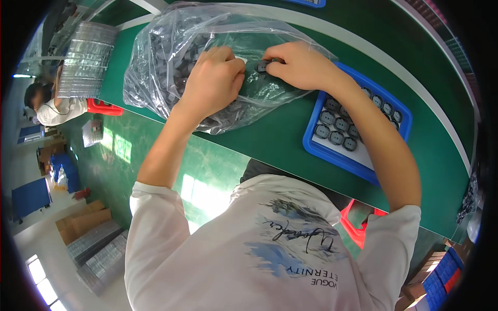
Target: Organizing small plastic components from a bag into a structured tray.
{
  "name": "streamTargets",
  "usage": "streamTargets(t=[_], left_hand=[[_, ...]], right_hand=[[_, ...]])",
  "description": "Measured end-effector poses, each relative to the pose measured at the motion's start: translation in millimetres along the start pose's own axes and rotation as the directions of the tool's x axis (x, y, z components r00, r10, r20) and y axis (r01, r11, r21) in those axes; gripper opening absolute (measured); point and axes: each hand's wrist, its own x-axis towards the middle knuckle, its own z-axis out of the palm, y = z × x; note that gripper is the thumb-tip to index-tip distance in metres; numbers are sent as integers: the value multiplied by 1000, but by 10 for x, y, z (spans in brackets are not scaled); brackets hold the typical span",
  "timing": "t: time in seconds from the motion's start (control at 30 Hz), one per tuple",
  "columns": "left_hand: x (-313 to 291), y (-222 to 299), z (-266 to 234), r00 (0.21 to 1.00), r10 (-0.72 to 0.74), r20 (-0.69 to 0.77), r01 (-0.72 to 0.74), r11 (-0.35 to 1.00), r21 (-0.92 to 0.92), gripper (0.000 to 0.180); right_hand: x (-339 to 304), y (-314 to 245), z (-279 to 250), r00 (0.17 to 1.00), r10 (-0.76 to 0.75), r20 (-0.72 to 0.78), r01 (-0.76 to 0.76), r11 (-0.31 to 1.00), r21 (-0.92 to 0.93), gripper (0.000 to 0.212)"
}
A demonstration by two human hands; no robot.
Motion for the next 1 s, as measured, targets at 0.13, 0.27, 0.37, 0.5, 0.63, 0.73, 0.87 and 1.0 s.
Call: streamTargets(t=[0.13, 0.27, 0.37, 0.5, 0.63, 0.73, 0.87, 1.0], left_hand=[[57, 92, -61, 976, -210, 65, 208, 977, 38, 20], [-20, 10, -22, 951, -303, 64, 298, 952, 76, 24], [-56, -71, 11, 987, -139, 84, 141, 990, -22, 22], [-58, -11, -29, 997, -44, 63, 50, 993, -103, 24], [-82, 76, -178, 936, -317, 152, 309, 948, 73, 30], [-117, 20, -255, 898, -392, 202, 358, 915, 184, 48], [-116, -16, -359, 889, -404, 218, 364, 910, 200, 68], [-120, -10, -448, 907, -367, 207, 317, 918, 238, 59]], right_hand=[[52, 35, -15, 994, 85, 65, -81, 995, -55, 31], [107, 63, 93, 997, 35, -65, -38, 998, -41, 31], [91, -9, 103, 995, 97, -35, -101, 988, -115, 31], [114, 105, 73, 981, 52, -186, -58, 998, -24, 29], [41, 43, 4, 989, 48, -140, -36, 996, 86, 24], [0, -15, 90, 987, -140, -74, 131, 985, -117, 21], [-45, 93, 161, 953, -285, -102, 253, 935, -247, 18], [-60, -13, 157, 983, -182, -12, 169, 933, -319, 15]])
